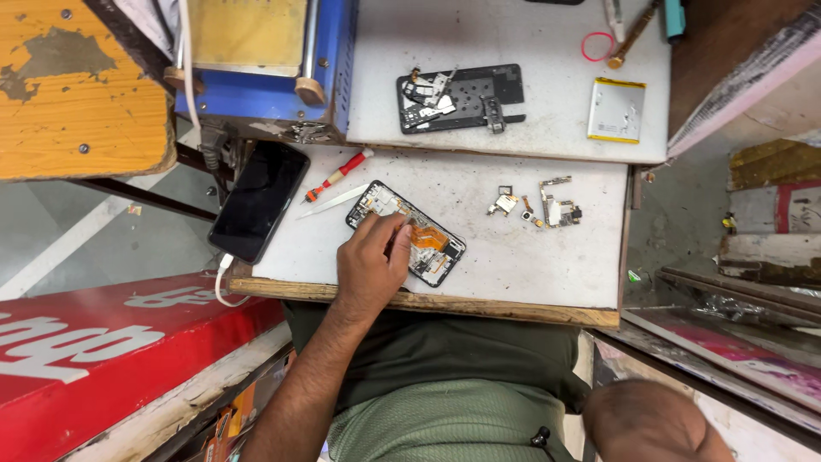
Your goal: The person repairs a disassembled smartphone on a workbench, prying components and removing the battery, then uses a pry tool and tweezers on the internal parts and wipes the chassis. At the end they pick up a bottle of liquid, unscrew the cap and prepare to apply it to the phone.
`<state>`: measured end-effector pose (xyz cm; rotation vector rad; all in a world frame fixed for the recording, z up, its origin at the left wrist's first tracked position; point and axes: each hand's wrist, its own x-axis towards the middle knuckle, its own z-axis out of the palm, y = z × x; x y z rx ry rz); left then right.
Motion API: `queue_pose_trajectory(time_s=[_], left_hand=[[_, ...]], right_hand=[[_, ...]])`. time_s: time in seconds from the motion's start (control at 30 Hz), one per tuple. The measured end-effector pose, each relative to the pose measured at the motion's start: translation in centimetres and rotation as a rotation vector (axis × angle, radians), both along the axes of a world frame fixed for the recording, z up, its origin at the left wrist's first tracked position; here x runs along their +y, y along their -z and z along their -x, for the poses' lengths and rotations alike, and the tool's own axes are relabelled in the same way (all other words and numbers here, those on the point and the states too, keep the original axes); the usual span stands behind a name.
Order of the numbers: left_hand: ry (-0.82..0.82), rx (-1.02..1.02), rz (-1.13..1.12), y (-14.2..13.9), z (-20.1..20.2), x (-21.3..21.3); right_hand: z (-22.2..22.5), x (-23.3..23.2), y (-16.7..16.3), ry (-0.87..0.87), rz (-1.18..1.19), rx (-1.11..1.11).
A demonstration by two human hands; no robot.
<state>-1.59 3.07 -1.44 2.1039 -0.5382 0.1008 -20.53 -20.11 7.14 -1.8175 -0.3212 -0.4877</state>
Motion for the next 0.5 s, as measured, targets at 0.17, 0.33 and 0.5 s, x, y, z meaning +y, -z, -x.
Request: queue_pose_trajectory(time_s=[0.17,0.33,0.5], left_hand=[[-0.006,-0.064,0.022,0.2,-0.1,-0.3],[0.008,-0.018,-0.013,0.5,-0.3,-0.4],[0.012,-0.052,-0.017,0.5,-0.3,-0.5]], right_hand=[[4.2,-1.5,7.5,0.365,0.165,0.812],[7.5,-3.4,10.5,0.522,0.285,1.282],[8.8,-4.2,11.2,0.587,0.357,1.485]])
